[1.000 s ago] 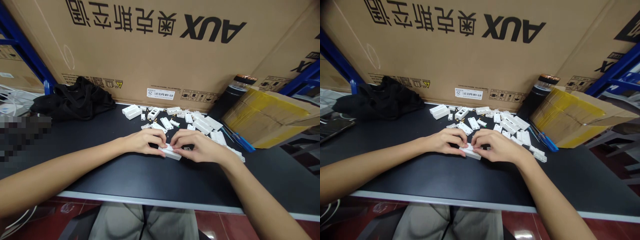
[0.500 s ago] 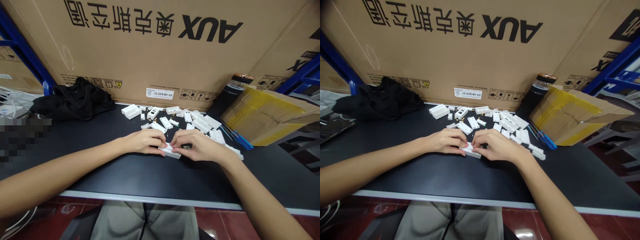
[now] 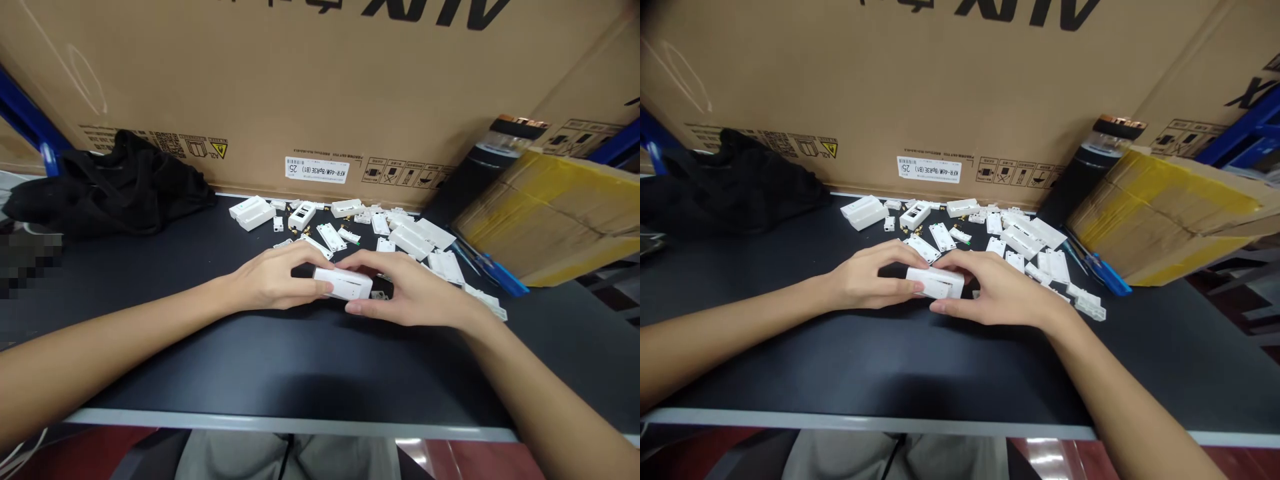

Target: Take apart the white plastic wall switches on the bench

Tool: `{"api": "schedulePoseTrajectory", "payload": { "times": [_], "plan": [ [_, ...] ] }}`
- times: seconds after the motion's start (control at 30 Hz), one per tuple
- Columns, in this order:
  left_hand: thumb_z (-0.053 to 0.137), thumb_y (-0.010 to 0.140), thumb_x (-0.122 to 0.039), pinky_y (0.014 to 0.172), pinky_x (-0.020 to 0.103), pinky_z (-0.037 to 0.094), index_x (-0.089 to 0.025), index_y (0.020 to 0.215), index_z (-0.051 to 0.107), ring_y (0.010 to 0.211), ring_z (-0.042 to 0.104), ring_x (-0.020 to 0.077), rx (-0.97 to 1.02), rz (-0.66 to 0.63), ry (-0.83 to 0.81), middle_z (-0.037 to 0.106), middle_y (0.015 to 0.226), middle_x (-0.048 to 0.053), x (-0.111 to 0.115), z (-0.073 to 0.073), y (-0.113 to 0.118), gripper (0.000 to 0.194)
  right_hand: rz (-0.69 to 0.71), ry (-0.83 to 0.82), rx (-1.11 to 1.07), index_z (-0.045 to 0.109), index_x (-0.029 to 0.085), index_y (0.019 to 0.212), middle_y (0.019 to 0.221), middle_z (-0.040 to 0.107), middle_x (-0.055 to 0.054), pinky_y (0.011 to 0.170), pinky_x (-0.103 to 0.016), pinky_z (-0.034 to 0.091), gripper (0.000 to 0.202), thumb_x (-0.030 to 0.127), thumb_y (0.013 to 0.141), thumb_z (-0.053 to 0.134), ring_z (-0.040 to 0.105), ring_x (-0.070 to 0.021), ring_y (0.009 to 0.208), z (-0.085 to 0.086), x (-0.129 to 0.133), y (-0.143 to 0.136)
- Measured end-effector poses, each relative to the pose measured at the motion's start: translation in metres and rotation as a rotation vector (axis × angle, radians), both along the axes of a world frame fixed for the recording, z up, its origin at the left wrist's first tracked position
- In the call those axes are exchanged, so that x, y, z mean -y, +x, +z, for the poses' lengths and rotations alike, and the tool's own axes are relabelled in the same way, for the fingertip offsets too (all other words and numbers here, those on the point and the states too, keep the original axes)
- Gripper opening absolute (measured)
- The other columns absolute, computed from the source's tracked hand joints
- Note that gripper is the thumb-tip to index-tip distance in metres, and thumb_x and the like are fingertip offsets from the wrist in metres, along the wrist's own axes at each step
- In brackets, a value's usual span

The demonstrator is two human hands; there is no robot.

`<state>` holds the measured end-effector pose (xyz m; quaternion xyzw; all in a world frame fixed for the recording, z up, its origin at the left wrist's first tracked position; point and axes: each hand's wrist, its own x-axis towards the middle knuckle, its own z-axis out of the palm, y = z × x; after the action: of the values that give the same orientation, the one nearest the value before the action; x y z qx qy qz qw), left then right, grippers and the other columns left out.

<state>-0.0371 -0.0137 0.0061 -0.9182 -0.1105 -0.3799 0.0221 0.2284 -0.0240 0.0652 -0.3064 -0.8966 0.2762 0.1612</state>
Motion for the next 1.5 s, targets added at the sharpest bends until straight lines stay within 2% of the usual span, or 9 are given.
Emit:
{"api": "schedulePoseTrajectory", "payload": {
  "times": [0.1, 0.2, 0.3, 0.47, 0.57, 0.7, 0.93, 1.1, 1.5],
  "plan": [
    [0.074, 0.086, -0.018, 0.086, 0.032, 0.061, -0.028, 0.111, 0.069, 0.107, 0.068, 0.0194, 0.064, 0.087, 0.042, 0.064, 0.118, 0.007, 0.003, -0.003, 0.001, 0.027, -0.047, -0.033, -0.069, 0.064, 0.023, 0.12, 0.098, 0.072, -0.002, 0.066, -0.026, 0.05, 0.034, 0.043, 0.093, 0.066, 0.064, -0.0148, 0.075, -0.001, 0.0, -0.002],
    [0.076, 0.085, -0.017, 0.083, 0.03, 0.062, -0.024, 0.109, 0.07, 0.101, 0.067, 0.0169, 0.149, 0.032, -0.083, 0.061, 0.118, 0.008, 0.006, -0.001, 0.005, 0.026, -0.093, -0.009, -0.142, 0.065, 0.021, 0.116, 0.103, 0.072, -0.005, 0.073, -0.029, 0.053, 0.033, 0.042, 0.091, 0.068, 0.067, -0.018, 0.084, -0.004, -0.001, -0.005],
    [0.078, 0.084, -0.019, 0.087, 0.032, 0.061, -0.021, 0.102, 0.069, 0.106, 0.066, 0.019, 0.268, -0.049, -0.37, 0.061, 0.118, 0.009, 0.01, 0.003, 0.013, 0.021, -0.139, 0.051, -0.195, 0.067, 0.021, 0.112, 0.099, 0.073, -0.006, 0.073, -0.03, 0.053, 0.032, 0.043, 0.089, 0.071, 0.067, -0.0191, 0.082, -0.007, -0.001, -0.006],
    [0.08, 0.082, -0.023, 0.086, 0.029, 0.061, -0.021, 0.118, 0.061, 0.104, 0.07, 0.0182, 0.471, -0.164, -1.045, 0.066, 0.122, 0.009, 0.013, 0.004, 0.022, 0.04, -0.19, 0.133, -0.265, 0.067, 0.021, 0.106, 0.095, 0.073, -0.006, 0.069, -0.031, 0.054, 0.032, 0.044, 0.085, 0.076, 0.067, -0.0187, 0.078, -0.006, 0.0, -0.006],
    [0.08, 0.082, -0.025, 0.087, 0.028, 0.06, -0.017, 0.116, 0.064, 0.098, 0.071, 0.0169, 0.447, -0.159, -1.221, 0.071, 0.112, 0.008, 0.012, 0.005, 0.024, 0.038, -0.18, 0.174, -0.253, 0.067, 0.021, 0.105, 0.093, 0.072, -0.005, 0.067, -0.03, 0.053, 0.03, 0.042, 0.085, 0.076, 0.066, -0.0176, 0.075, -0.005, 0.002, -0.008],
    [0.079, 0.083, -0.025, 0.09, 0.03, 0.059, -0.014, 0.115, 0.067, 0.097, 0.072, 0.0174, 0.427, -0.103, -1.26, 0.075, 0.108, 0.007, 0.01, 0.008, 0.024, 0.035, -0.194, 0.167, -0.23, 0.066, 0.02, 0.106, 0.094, 0.072, -0.005, 0.067, -0.03, 0.053, 0.034, 0.043, 0.083, 0.077, 0.065, -0.0176, 0.076, -0.007, 0.002, -0.011],
    [0.077, 0.084, -0.026, 0.086, 0.032, 0.061, -0.012, 0.111, 0.068, 0.092, 0.074, 0.0182, 0.418, -0.038, -1.228, 0.077, 0.103, 0.008, 0.011, 0.01, 0.025, 0.032, -0.256, -0.013, -0.266, 0.068, 0.02, 0.099, 0.089, 0.071, -0.005, 0.064, -0.03, 0.052, 0.036, 0.049, 0.081, 0.078, 0.064, -0.0186, 0.074, -0.014, -0.002, -0.013],
    [0.079, 0.082, -0.026, 0.082, 0.029, 0.06, -0.01, 0.11, 0.068, 0.088, 0.073, 0.0168, 0.425, 0.004, -1.231, 0.076, 0.099, 0.008, 0.014, 0.009, 0.026, 0.034, -0.245, -0.014, -0.274, 0.068, 0.019, 0.096, 0.085, 0.07, -0.006, 0.061, -0.03, 0.05, 0.034, 0.049, 0.082, 0.077, 0.062, -0.0182, 0.071, -0.013, -0.001, -0.014],
    [0.077, 0.084, -0.021, 0.085, 0.023, 0.059, -0.013, 0.114, 0.069, 0.091, 0.072, 0.0143, 0.407, -0.146, -1.326, 0.075, 0.105, 0.006, 0.008, 0.011, 0.022, 0.031, -0.229, -0.167, -0.336, 0.066, 0.021, 0.097, 0.086, 0.068, -0.001, 0.063, -0.026, 0.052, 0.03, 0.042, 0.081, 0.079, 0.063, -0.0144, 0.072, -0.009, 0.001, -0.015]
  ]
}}
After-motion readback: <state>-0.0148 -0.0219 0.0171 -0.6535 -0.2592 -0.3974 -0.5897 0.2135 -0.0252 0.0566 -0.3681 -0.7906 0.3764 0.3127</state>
